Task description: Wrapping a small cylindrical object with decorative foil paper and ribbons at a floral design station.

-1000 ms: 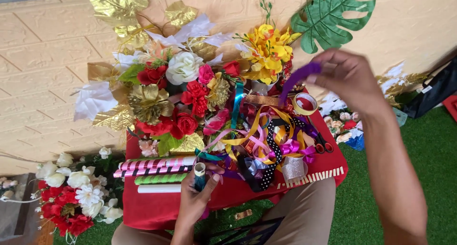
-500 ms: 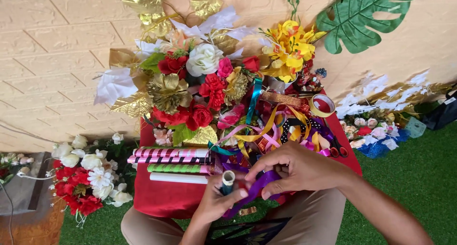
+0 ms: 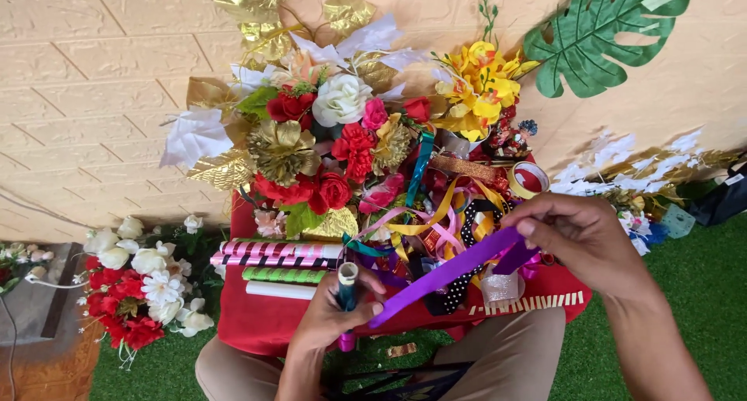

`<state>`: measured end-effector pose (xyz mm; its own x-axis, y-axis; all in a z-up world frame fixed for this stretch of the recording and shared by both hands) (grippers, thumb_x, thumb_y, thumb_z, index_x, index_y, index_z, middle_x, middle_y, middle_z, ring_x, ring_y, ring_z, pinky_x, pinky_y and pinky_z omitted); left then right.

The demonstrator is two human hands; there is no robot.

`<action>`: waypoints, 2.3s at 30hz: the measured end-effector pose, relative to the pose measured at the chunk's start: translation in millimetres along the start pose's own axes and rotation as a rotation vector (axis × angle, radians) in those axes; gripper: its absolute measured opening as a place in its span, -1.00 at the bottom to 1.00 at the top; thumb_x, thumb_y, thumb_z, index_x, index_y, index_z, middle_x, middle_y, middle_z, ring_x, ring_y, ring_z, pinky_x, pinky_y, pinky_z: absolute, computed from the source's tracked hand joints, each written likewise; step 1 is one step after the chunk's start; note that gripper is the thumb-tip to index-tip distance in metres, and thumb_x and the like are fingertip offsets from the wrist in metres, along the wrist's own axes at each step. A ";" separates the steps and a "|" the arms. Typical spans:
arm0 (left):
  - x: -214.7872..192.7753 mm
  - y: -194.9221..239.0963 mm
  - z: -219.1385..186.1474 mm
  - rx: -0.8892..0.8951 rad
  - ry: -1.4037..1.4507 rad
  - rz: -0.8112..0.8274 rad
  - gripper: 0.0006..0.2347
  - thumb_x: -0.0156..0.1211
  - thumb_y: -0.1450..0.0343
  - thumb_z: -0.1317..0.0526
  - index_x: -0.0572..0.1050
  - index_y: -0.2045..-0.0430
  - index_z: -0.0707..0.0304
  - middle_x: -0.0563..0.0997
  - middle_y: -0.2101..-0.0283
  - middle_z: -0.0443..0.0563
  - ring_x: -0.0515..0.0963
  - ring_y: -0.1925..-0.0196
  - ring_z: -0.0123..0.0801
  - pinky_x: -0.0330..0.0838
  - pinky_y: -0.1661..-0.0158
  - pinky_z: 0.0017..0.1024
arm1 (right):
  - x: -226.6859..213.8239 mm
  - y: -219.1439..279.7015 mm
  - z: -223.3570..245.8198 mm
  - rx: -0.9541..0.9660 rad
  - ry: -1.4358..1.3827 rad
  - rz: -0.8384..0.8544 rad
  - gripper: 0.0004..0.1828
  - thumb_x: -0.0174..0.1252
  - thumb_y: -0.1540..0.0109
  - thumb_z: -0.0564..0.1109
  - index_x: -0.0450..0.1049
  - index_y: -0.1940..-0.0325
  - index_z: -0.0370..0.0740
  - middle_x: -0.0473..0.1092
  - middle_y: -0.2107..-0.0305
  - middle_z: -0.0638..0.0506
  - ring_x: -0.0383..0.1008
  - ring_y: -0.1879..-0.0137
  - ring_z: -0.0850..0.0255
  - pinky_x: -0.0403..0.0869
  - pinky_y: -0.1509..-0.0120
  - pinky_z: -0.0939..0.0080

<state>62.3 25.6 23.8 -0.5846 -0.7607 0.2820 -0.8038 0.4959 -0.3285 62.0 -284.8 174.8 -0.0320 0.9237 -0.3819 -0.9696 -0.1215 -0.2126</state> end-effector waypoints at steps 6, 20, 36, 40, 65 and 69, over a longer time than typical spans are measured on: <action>-9.8 1.9 -1.3 0.034 -0.011 -0.161 -0.88 0.31 -0.38 0.33 0.57 0.26 0.20 0.60 0.22 -0.02 0.56 0.17 -0.29 0.42 0.12 -0.31 | 19.6 34.2 20.8 -0.141 0.147 0.461 -0.61 0.34 -0.18 -0.09 0.63 -0.10 0.12 0.72 0.47 0.20 0.68 0.46 0.43 0.58 0.45 0.40; 28.2 1.6 -6.2 -0.071 0.040 0.032 -0.84 0.22 -0.46 0.47 0.40 0.21 0.26 0.52 0.39 0.00 0.47 0.45 -0.46 0.41 0.44 -0.51 | 152.2 36.6 -24.4 0.082 -0.104 0.468 -0.51 0.22 -0.30 0.01 0.33 -0.27 -0.12 0.50 -0.05 -0.05 0.55 -0.21 0.10 0.50 -0.28 0.07; 12.6 4.8 5.1 -0.125 -0.124 -0.061 -0.86 0.30 -0.44 0.29 0.43 0.24 0.16 0.47 0.41 -0.09 0.36 0.46 -0.45 0.26 0.42 -0.44 | 151.4 41.7 -63.9 0.001 -0.185 0.525 -0.87 0.20 -0.38 -0.06 0.53 0.18 -0.13 0.42 0.38 0.09 0.36 0.32 0.32 0.34 0.20 0.34; 4.5 2.9 23.8 -0.157 0.027 -0.116 -0.69 0.21 -0.47 0.06 0.36 0.07 0.24 0.49 0.19 0.04 0.30 0.56 -0.56 0.26 0.67 -0.58 | 121.0 28.7 -67.3 -0.035 -0.136 0.383 -0.93 0.24 -0.34 -0.09 0.59 0.13 -0.05 0.51 0.42 0.13 0.42 0.33 0.33 0.34 0.20 0.33; 10.7 -5.7 35.1 -0.268 0.429 -0.280 -0.61 -0.09 -0.56 -0.07 0.42 0.08 0.34 0.43 0.38 0.00 0.32 0.57 -0.49 0.25 0.52 -0.51 | 94.6 29.5 -82.9 0.094 -0.213 0.088 -0.84 0.27 -0.28 -0.13 0.63 0.10 -0.20 0.55 0.41 0.08 0.49 0.38 0.32 0.45 0.34 0.36; 8.5 -5.6 45.1 -0.321 0.450 -0.274 -0.74 0.00 -0.57 0.08 0.34 0.02 0.29 0.39 0.43 -0.05 0.34 0.57 -0.51 0.27 0.54 -0.55 | 97.0 31.5 -90.0 0.142 -0.171 0.058 -0.86 0.26 -0.27 -0.11 0.64 0.15 -0.19 0.55 0.38 0.09 0.45 0.37 0.36 0.40 0.34 0.38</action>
<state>66.8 -2.5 -12.6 -0.2850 -0.6618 0.6934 -0.8835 0.4620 0.0778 50.2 -231.8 50.1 -0.1180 0.9663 -0.2289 -0.9889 -0.1352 -0.0609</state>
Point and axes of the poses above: each hand's wrist, its own y-axis away from the middle knuckle, its own x-axis out of the palm, z = x × y, the point moved 5 cm from there along -y, towards the middle knuckle
